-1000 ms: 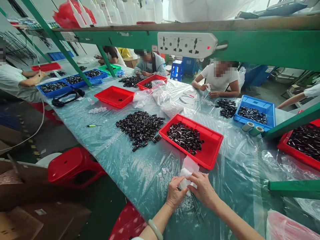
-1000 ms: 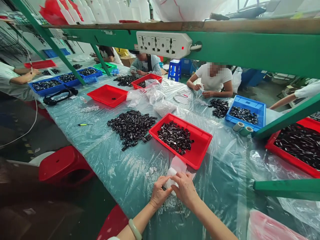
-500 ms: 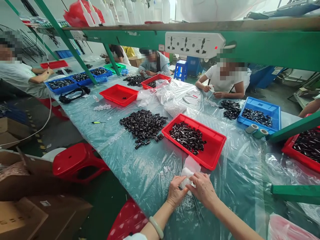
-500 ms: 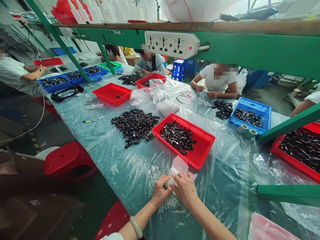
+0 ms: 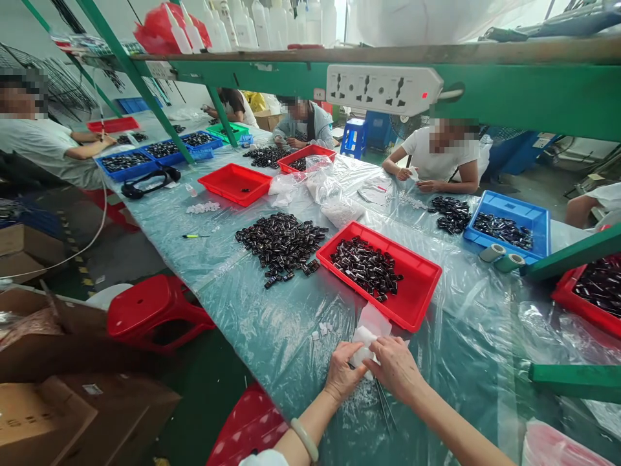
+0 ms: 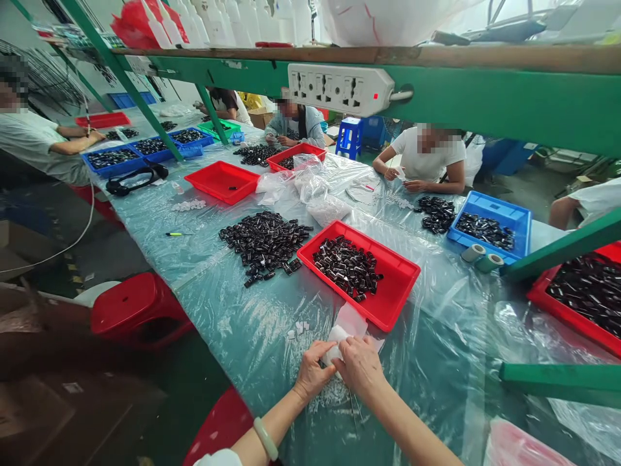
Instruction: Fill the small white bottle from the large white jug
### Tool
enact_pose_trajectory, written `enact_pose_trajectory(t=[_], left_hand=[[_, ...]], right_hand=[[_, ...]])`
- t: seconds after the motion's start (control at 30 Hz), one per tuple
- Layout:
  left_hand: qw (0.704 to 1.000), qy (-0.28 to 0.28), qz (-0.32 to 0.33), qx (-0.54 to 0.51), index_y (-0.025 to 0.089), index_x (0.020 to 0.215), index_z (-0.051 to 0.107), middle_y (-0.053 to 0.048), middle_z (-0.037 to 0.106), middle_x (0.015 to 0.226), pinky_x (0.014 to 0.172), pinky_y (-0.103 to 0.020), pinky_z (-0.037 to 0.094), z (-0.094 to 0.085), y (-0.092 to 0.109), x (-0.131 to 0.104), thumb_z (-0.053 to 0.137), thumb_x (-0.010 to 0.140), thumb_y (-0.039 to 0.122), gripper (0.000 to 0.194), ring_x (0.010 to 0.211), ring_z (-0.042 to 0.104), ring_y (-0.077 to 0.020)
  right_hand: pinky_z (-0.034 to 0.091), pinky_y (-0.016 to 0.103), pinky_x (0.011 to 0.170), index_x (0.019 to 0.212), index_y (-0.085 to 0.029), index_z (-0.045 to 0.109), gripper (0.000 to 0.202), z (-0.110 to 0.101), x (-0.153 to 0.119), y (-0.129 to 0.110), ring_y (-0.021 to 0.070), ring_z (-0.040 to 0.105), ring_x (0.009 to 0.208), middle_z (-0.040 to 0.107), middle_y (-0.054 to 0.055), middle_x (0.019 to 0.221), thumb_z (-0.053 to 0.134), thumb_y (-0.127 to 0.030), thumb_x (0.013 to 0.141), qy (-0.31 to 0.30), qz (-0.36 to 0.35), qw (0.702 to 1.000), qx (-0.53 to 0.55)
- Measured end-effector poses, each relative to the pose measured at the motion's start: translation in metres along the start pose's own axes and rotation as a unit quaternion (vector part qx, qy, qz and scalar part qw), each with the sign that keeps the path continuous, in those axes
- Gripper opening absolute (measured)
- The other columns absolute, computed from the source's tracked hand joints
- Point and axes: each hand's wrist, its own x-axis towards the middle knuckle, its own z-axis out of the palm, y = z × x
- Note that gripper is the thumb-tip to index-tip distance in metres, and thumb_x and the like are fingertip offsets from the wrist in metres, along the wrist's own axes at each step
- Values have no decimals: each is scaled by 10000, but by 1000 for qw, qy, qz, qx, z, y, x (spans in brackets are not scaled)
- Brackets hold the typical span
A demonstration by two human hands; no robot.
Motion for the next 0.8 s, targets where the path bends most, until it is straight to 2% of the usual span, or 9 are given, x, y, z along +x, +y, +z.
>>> enact_pose_trajectory(t=[0.07,0.13,0.23,0.33,0.4,0.47,0.6,0.73,0.8], left_hand=[[1000,-2,0,1,189,971,685,-71,705,906,808,-369,503,0,0,0,672,630,267,350,863,611,-222],[1000,-2,-2,2,193,977,683,-69,704,909,805,-365,504,0,0,0,675,634,278,354,865,612,-221],[1000,-4,-5,2,208,976,683,-57,704,909,805,-351,505,1,0,0,662,641,230,336,865,612,-212],[1000,-2,-5,-1,205,969,685,-57,704,906,813,-348,502,1,0,0,656,645,214,325,867,608,-208],[1000,0,-5,-3,189,969,684,-67,703,904,811,-355,503,1,0,-1,660,645,226,328,865,607,-211],[1000,1,-5,-4,177,972,683,-74,703,898,798,-357,507,2,0,-1,666,637,225,339,858,608,-214],[1000,4,-7,-3,182,962,686,-63,707,894,786,-345,510,3,1,-2,686,609,190,353,850,608,-210],[1000,7,-10,-3,184,948,692,-56,713,889,787,-336,508,3,2,-4,699,591,177,358,840,612,-208],[1000,5,-10,-4,196,953,691,-49,714,889,784,-339,506,3,2,-4,701,589,189,364,833,611,-210]], right_hand=[[288,313,670,749,-171,578,105,-2,0,0,224,572,753,628,74,739,541,-256,801,-1,7,1000,-7],[289,302,662,849,-182,576,104,-5,0,0,219,572,766,638,65,801,569,-250,771,-2,4,1000,-9],[296,287,678,986,-215,549,265,-5,-1,0,205,569,818,638,45,887,576,-177,725,-7,-10,1000,-10],[306,301,698,852,-190,577,98,0,-2,0,216,580,804,643,65,810,525,-181,770,-10,4,1000,-22],[314,310,689,770,-176,575,104,2,-3,0,225,589,759,642,78,742,503,-242,806,-10,21,999,-30],[323,311,690,840,-177,579,115,3,-3,0,233,590,787,650,84,796,525,-265,790,-8,20,999,-33],[335,311,736,1032,-210,543,336,5,-5,1,230,571,900,638,68,963,540,-126,707,-11,-17,999,-32],[348,309,675,793,-182,580,89,8,-4,4,231,599,753,649,83,754,496,-211,793,-13,-13,999,-42],[349,302,661,840,-184,577,98,7,-4,5,232,599,767,652,86,788,520,-238,782,-8,-21,999,-43]])
